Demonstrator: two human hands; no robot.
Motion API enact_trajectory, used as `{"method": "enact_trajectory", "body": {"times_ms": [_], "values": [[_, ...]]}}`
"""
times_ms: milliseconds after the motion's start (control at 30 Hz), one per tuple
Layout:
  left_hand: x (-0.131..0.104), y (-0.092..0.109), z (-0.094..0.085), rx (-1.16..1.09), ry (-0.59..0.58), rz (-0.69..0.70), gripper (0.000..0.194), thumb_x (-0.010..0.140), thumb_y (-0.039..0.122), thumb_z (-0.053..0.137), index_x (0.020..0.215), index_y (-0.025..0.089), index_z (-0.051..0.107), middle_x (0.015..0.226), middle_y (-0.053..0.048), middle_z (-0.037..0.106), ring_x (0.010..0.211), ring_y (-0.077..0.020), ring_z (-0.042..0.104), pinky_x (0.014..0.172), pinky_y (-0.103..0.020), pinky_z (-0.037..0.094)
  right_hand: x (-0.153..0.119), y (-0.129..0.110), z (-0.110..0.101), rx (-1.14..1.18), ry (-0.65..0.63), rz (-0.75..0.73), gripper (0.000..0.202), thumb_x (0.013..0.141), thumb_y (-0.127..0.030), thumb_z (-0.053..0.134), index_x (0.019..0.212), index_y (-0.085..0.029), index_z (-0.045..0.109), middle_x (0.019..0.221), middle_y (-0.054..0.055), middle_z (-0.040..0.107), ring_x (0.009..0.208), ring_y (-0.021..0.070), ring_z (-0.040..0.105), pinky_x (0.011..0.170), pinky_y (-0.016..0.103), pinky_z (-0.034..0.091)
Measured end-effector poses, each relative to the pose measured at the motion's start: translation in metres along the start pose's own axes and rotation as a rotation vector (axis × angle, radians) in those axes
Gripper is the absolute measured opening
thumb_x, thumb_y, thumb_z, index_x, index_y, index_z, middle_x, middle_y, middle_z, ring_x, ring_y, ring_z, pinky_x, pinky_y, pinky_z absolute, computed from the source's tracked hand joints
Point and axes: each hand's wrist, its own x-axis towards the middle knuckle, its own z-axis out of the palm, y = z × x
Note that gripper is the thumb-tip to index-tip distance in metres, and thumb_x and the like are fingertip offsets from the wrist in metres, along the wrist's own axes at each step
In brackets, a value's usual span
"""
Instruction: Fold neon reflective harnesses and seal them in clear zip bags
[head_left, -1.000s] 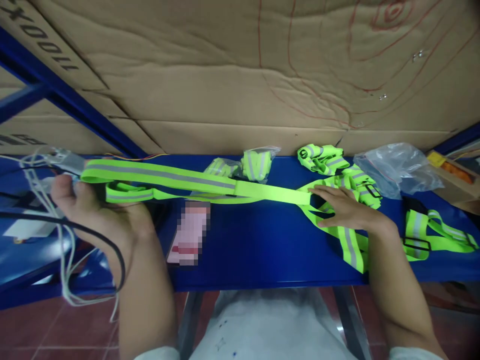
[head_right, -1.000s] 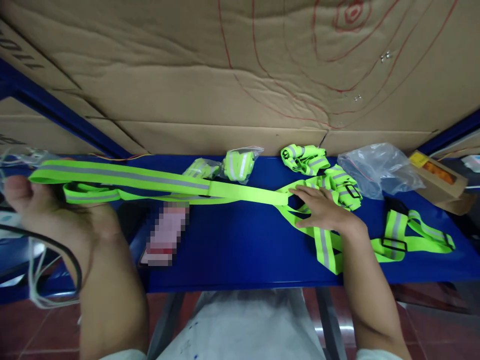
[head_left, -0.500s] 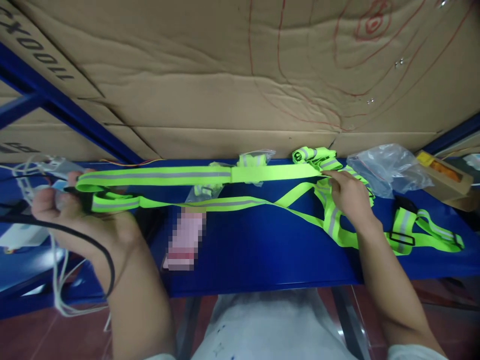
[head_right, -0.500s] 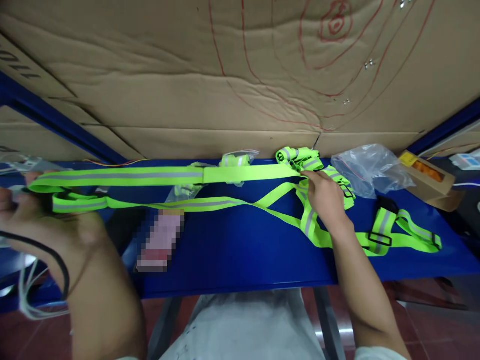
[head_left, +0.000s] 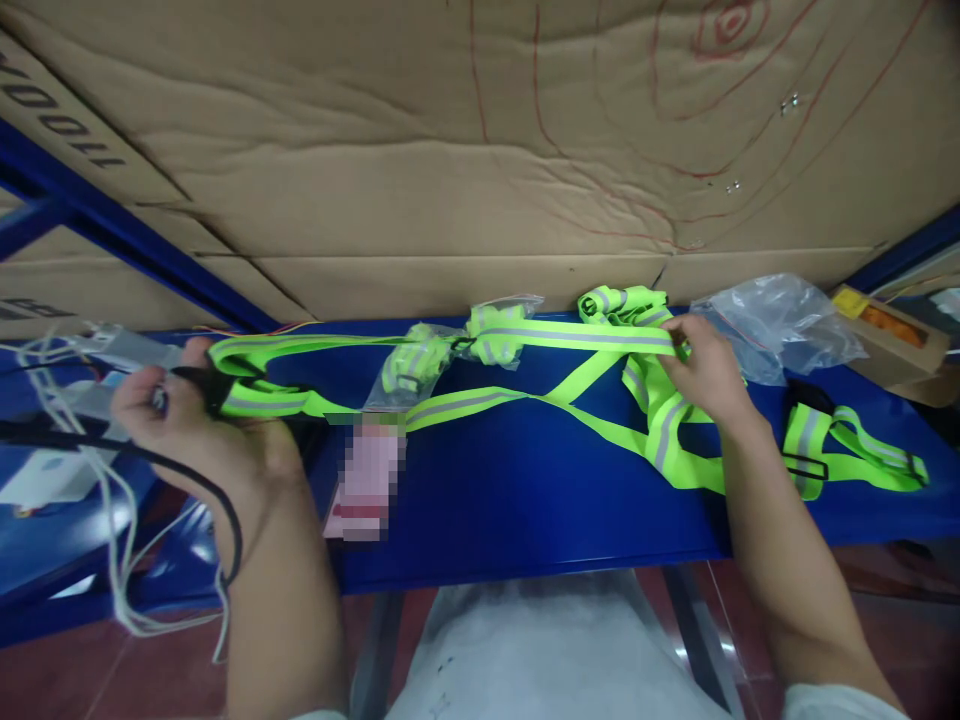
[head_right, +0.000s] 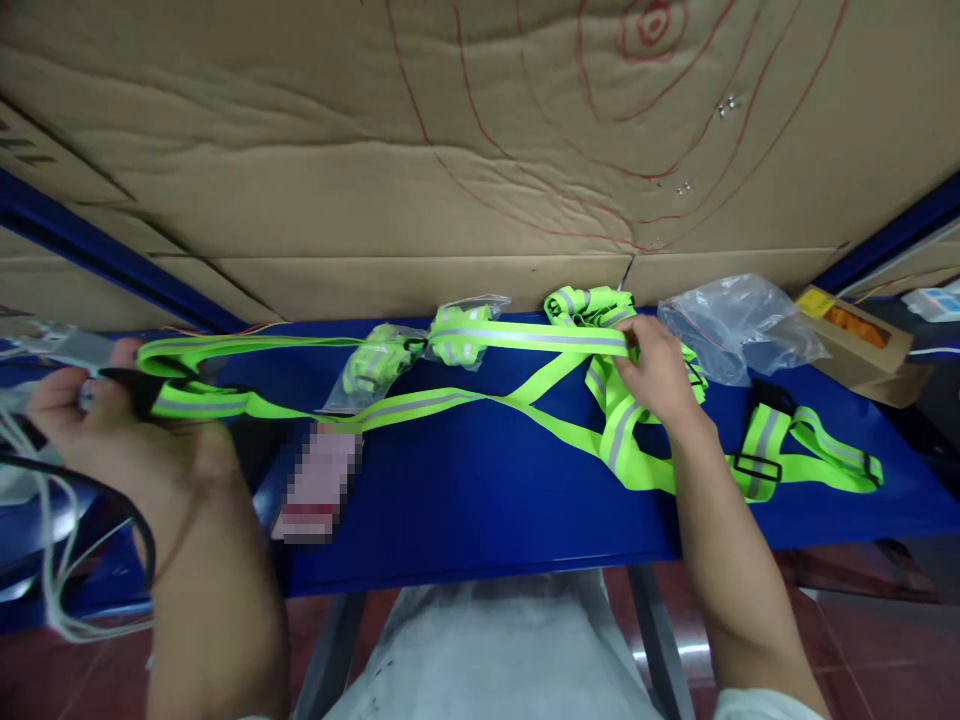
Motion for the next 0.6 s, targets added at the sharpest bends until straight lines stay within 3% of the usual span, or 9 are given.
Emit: {"method": "enact_trajectory", "body": {"times_ms": [100,167,367,500,600], "values": [[0.003,-0.012,0.001,0.026,-0.032,0.039,0.04,0.065,0.015,0.055,0.098,0.024,0.034,0.081,0.006,0.059,0.09,-0.0158,0.069,0.097,-0.042,0.056,-0.003,-0.003,-0.008,0.351,-0.337,-0.133,0.063,0.087,-0.052,0.075,0.142,-0.028,0.057,0.142,0.009,0.063,0.13,0.0333,0.061,0.111,0.049,0.052],[0.005,-0.016,0.0,-0.003,-0.071,0.081,0.042,0.064,0.02,0.055,0.099,0.024,0.034,0.082,0.006,0.059,0.087,-0.0167,0.069,0.093,-0.043,0.057,-0.006,-0.007,-0.015,0.454,-0.471,-0.151,0.076,0.086,-0.06,0.077,0.152,-0.034,0.05,0.155,0.005,0.055,0.143,0.032,0.053,0.118,0.047,0.048],[0.005,-0.011,0.0,-0.075,-0.092,0.171,0.044,0.056,0.027,0.056,0.097,0.022,0.041,0.082,0.005,0.058,0.082,-0.0154,0.068,0.087,-0.04,0.057,-0.009,0.001,-0.016,0.225,-0.37,-0.127,0.072,0.089,-0.07,0.069,0.148,-0.031,0.056,0.154,0.008,0.055,0.145,0.0357,0.051,0.123,0.054,0.041],[0.005,-0.009,-0.003,-0.063,-0.123,0.185,0.046,0.055,0.029,0.058,0.098,0.022,0.043,0.082,0.004,0.055,0.084,-0.017,0.065,0.095,-0.046,0.056,-0.016,0.006,-0.004,0.02,-0.478,-0.079,0.08,0.09,-0.073,0.064,0.158,-0.034,0.044,0.166,0.009,0.041,0.157,0.0384,0.033,0.128,0.064,0.025],[0.008,-0.012,-0.005,-0.046,-0.119,0.211,0.045,0.056,0.031,0.056,0.097,0.024,0.041,0.084,0.004,0.05,0.085,-0.0179,0.063,0.097,-0.048,0.054,-0.022,0.0,0.001,-0.026,-0.542,-0.086,0.083,0.09,-0.061,0.068,0.16,-0.031,0.036,0.169,0.011,0.036,0.161,0.0388,0.025,0.129,0.068,0.017]]}}
